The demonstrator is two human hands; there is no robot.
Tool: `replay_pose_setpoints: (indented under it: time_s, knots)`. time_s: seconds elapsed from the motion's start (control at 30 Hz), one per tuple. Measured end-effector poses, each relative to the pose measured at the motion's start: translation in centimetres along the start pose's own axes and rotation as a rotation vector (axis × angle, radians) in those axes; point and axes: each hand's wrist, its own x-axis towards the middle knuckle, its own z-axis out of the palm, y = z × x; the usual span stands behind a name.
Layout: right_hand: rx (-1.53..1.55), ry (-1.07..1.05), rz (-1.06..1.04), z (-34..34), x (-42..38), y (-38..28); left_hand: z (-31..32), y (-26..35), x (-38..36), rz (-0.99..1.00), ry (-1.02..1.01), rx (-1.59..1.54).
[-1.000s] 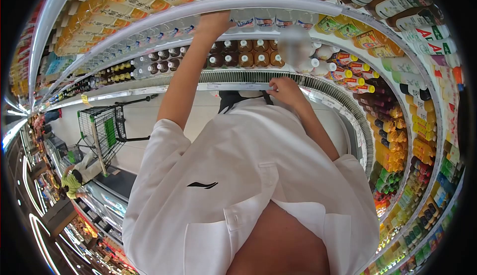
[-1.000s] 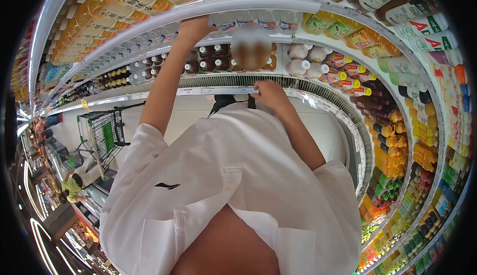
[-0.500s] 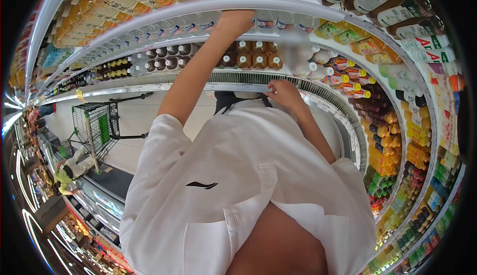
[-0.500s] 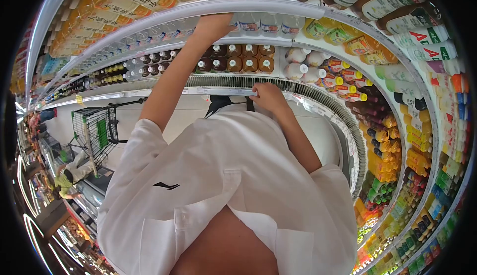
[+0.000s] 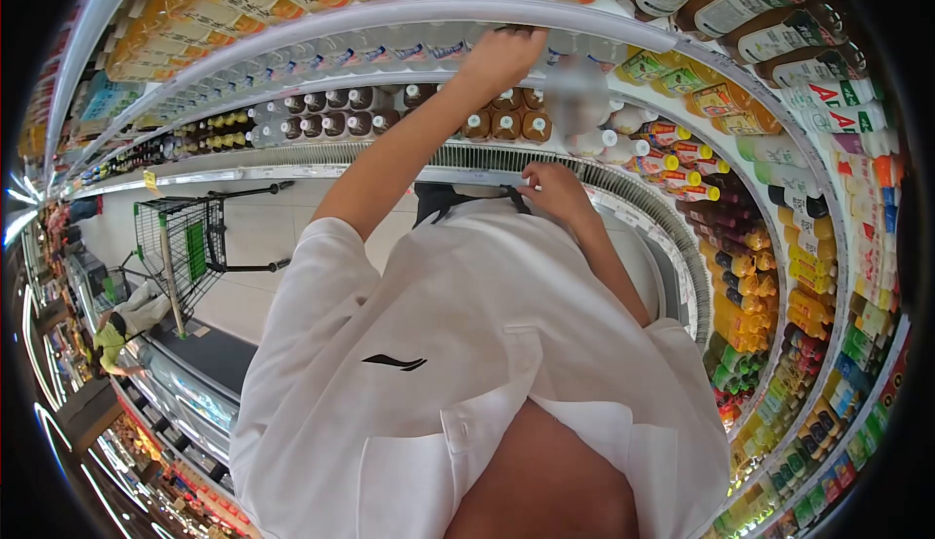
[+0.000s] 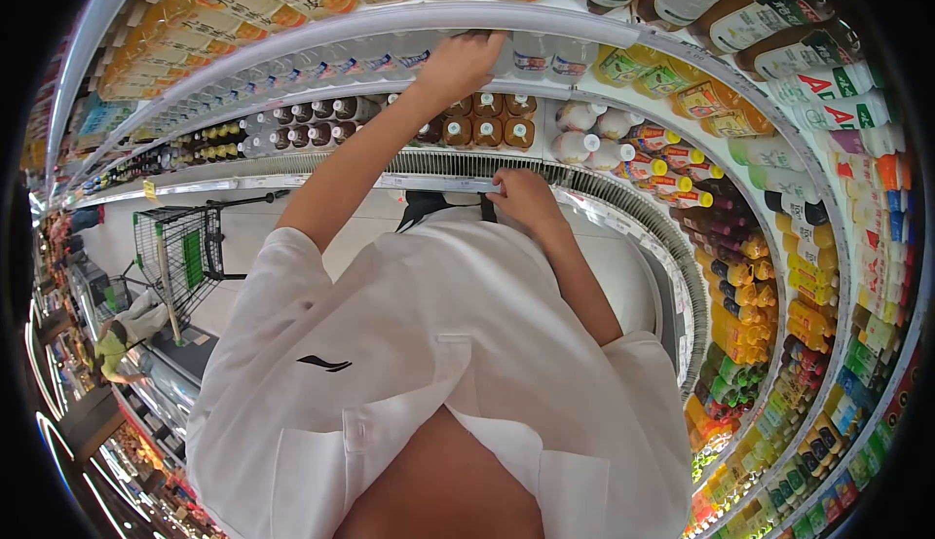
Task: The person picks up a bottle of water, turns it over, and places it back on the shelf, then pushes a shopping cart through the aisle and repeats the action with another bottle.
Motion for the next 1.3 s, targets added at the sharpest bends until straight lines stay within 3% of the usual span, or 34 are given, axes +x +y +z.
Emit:
replay_pose_setpoints:
  time_s: [0.07, 0.1, 0.17, 0.23, 0.3, 0.33, 0.37, 0.4, 0.43, 0.47, 0.53, 0.57, 0.63, 0.67, 0.77, 1.0, 1.3]
  knots:
    - [0.038, 0.049, 0.021, 0.0, 0.0, 0.1, 0.4, 0.1, -1.6, 0.08, 0.239, -0.041]
    - [0.076, 0.097, 0.044, -0.2, 0.1, 0.3, 0.1, 0.3, -2.4, 0.081, 0.241, -0.038]
    - [0.124, 0.15, 0.087, -1.1, 0.3, 0.9, -0.9, 1.2, -4.4, 0.156, 0.454, -0.266]
    - [0.178, 0.2, 0.136, -2.0, 0.1, 0.4, -3.8, 2.4, -6.7, 0.153, 0.43, -0.312]
    - [0.452, 0.35, 0.109, -4.0, -0.5, -1.1, -7.1, 3.7, -8.7, 0.004, 0.403, -0.63]
    - [0.684, 0.284, 0.128, -4.6, -0.6, -1.3, -8.6, 4.0, -9.3, 0.003, 0.405, -0.63]
    - [0.682, 0.282, 0.126, -5.3, -0.7, -1.2, -10.1, 4.3, -9.8, -0.039, 0.371, -0.876]
    - [0.843, 0.212, -0.014, -6.0, -0.9, -1.0, -10.9, 4.5, -10.0, -0.083, 0.332, -1.121]
    - [1.002, 0.139, -0.155, -6.8, -1.1, -1.5, -11.0, 4.4, -10.0, -0.086, 0.333, -1.122]
    - [1.0, 0.137, -0.154, -7.7, -1.4, -2.3, -11.1, 4.2, -9.7, -0.057, 0.387, -1.138]
    - [1.323, -0.123, -0.176, -9.9, -2.8, -5.8, -11.9, 4.5, -9.5, -0.076, 0.462, -1.188]
    - [1.318, -0.124, -0.177, -10.4, -3.3, -7.1, -11.9, 4.8, -9.1, -0.075, 0.468, -1.189]
    - [1.193, -0.064, -0.182, -10.5, -4.2, -9.5, -11.6, 5.7, -8.3, -0.185, 0.591, -1.526]
    - [1.193, -0.063, -0.182, -10.2, -4.6, -10.5, -11.4, 6.1, -8.4, -0.246, 0.64, -1.319]
    - [1.236, 0.033, -0.136, -10.0, -5.6, -12.8, -13.1, 7.9, -8.7, -0.247, 0.742, -1.426]
    - [1.269, 0.121, -0.06, -9.6, -7.0, -13.5, -13.1, 8.2, -9.7, -0.319, 0.641, -1.311]
    - [1.18, 0.179, -0.081, -10.1, -7.5, -14.4, -13.2, 8.6, -9.9, -0.292, 0.708, -1.316]
